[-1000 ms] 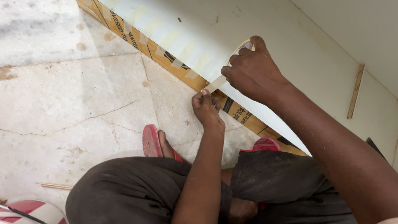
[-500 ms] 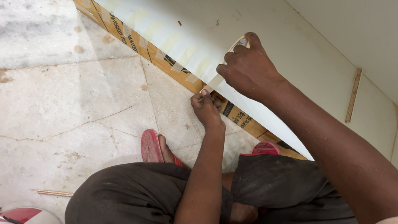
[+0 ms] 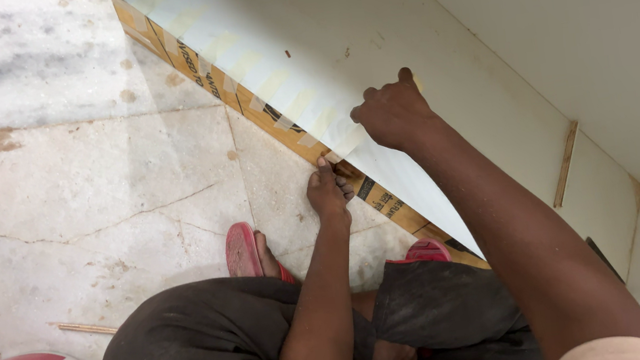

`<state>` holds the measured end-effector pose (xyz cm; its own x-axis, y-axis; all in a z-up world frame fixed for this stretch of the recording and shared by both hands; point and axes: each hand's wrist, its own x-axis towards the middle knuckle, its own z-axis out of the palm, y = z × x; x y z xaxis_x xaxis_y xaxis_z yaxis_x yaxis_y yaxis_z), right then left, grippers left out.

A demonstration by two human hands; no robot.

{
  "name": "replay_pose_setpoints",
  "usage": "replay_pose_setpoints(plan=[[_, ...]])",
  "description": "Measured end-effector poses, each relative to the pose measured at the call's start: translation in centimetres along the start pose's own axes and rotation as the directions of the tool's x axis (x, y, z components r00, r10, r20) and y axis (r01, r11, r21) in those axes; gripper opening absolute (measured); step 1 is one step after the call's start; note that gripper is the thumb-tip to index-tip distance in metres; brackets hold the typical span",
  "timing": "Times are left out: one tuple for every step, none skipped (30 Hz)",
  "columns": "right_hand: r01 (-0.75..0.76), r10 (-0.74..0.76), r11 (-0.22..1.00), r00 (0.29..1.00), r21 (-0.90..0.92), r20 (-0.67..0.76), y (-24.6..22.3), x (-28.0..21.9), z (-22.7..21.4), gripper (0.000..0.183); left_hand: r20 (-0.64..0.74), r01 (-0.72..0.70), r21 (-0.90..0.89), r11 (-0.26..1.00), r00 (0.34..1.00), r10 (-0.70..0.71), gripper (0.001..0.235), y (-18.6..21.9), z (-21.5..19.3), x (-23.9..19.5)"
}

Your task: The person sits on the floor and applies masking tape to the edges of a white wooden cabinet. They repeatedly tear off pieces of tape and press them onto the furniture's surface.

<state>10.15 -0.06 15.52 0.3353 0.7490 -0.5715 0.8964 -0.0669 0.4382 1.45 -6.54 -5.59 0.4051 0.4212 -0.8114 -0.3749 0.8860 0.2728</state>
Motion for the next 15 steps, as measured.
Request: replay_pose_setpoints(plan=[[-0.002,0.002,1.0,1.0,0.015,-0.003,0.1,0.4,-0.1,0.035,0.0,-0.016,0.023,1.0,1.0,0.016,0.045,0.0,0.0,0.1],[0.002,-0.002,1.0,1.0,-0.008,0.005,0.1,0.7,-0.2,0.033,0.01,-0.051,0.031,0.998,0.999,0.051,0.044,-0.2,0.0,0.1],[0.007,-0.006,0.999,1.0,-0.031,0.015,0.1,1.1,-0.4,0.031,0.019,-0.086,0.039,0.995,0.996,0.086,0.043,-0.3,0.1,0.1],[0.012,-0.01,0.998,1.0,-0.054,0.024,0.2,1.4,-0.6,0.03,0.028,-0.121,0.047,0.992,0.992,0.12,0.042,-0.5,0.1,0.0],[0.005,-0.005,1.0,1.0,-0.009,0.024,0.3,1.6,-0.7,0.025,0.038,-0.144,0.055,0.988,0.989,0.142,0.043,-0.6,0.0,-0.1],[-0.002,0.001,0.999,1.0,0.035,0.024,0.5,1.7,-0.7,0.02,0.048,-0.167,0.062,0.984,0.985,0.164,0.043,-0.7,0.0,-0.1],[-0.006,0.004,0.997,1.0,0.077,0.026,0.7,1.9,-0.7,0.016,0.056,-0.188,0.068,0.98,0.981,0.185,0.043,-0.8,0.0,-0.2],[-0.02,0.016,0.996,0.999,0.09,0.046,0.8,2.2,-0.6,0.013,0.051,-0.23,0.077,0.97,0.973,0.226,0.044,-0.9,0.1,-0.3],[-0.032,0.025,0.994,0.997,0.1,0.067,1.0,2.4,-0.4,0.012,0.044,-0.271,0.086,0.959,0.962,0.268,0.045,-0.9,0.2,-0.4],[-0.044,0.035,0.993,0.996,0.111,0.087,1.2,2.7,-0.1,0.012,0.038,-0.311,0.095,0.946,0.95,0.309,0.047,-0.8,0.4,-0.5],[-0.037,0.033,0.996,0.998,0.082,0.05,1.2,3.1,0.3,0.013,-0.004,-0.368,0.234,0.9,0.925,0.38,0.051,-0.5,0.7,-0.7],[-0.031,0.03,0.998,0.999,0.053,0.013,1.0,3.4,0.7,0.014,-0.034,-0.409,0.37,0.834,0.891,0.452,0.058,-0.3,1.0,-1.0],[-0.025,0.026,0.999,0.999,0.025,-0.024,0.9,3.7,1.3,0.014,-0.053,-0.432,0.503,0.749,0.849,0.525,0.066,0.1,1.2,-1.4],[-0.026,0.027,0.999,0.999,0.021,-0.042,0.8,3.9,1.8,0.016,-0.04,-0.456,0.521,0.722,0.831,0.555,0.075,0.5,1.6,-1.8],[-0.025,0.026,1.0,0.998,0.015,-0.061,0.8,4.1,2.3,0.018,-0.029,-0.479,0.537,0.694,0.812,0.583,0.085,1.0,2.2,-2.0]])
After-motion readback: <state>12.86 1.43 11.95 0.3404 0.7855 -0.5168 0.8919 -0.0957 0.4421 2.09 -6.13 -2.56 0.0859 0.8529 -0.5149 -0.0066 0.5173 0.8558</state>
